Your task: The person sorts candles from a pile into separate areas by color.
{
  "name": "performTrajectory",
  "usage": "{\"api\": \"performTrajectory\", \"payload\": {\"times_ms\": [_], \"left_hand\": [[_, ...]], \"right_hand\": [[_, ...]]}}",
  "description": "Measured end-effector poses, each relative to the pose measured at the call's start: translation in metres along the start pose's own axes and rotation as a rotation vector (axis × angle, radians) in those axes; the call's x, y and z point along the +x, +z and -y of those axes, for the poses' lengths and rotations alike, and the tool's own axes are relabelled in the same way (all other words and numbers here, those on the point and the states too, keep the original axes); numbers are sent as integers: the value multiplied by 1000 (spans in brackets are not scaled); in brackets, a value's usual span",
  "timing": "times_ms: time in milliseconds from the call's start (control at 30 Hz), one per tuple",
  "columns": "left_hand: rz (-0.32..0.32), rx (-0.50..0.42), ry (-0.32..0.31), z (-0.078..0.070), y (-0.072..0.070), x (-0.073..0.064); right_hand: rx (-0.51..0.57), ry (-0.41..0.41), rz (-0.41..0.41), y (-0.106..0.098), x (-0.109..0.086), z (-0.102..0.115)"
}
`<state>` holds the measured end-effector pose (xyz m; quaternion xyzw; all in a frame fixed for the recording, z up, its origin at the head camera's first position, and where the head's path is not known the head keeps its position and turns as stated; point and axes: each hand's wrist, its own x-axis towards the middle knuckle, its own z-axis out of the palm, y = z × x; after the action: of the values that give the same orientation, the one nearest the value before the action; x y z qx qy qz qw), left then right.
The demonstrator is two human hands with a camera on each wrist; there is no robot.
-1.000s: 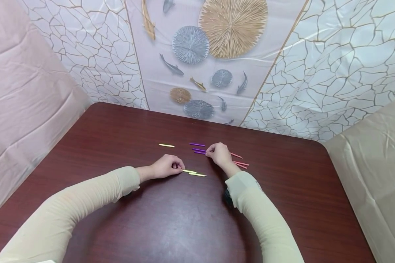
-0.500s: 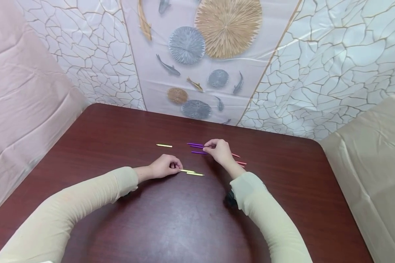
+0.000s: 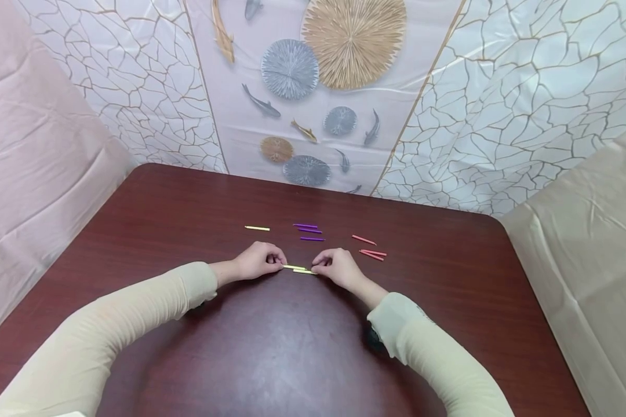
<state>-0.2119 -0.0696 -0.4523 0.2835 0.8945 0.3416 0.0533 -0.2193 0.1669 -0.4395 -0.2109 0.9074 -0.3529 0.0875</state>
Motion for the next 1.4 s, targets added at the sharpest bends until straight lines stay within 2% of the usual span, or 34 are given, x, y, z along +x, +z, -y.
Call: {"api": "performTrajectory", "payload": {"times_ms": [233,567,733,900,1133,1400], "left_hand": [[-6,1,0,1,0,1],[27,0,20,1,-4,1],[-15,-5,22,5,-14,1],[-75,10,-10,16,-32,-1],[-134,27,-98,38,-56,-8],[-138,52,-170,59,-65,-13]], "right_hand": [[-72,-90,13,2,-4,-1],[-88,-68,25,4,-4,-1],[-90,-63,30,4,-4,-1],[-90,-57,35,2,-5,0],[-80,-45,40,2,-5,0],[-73,-38,41,3,-6,-1]]}}
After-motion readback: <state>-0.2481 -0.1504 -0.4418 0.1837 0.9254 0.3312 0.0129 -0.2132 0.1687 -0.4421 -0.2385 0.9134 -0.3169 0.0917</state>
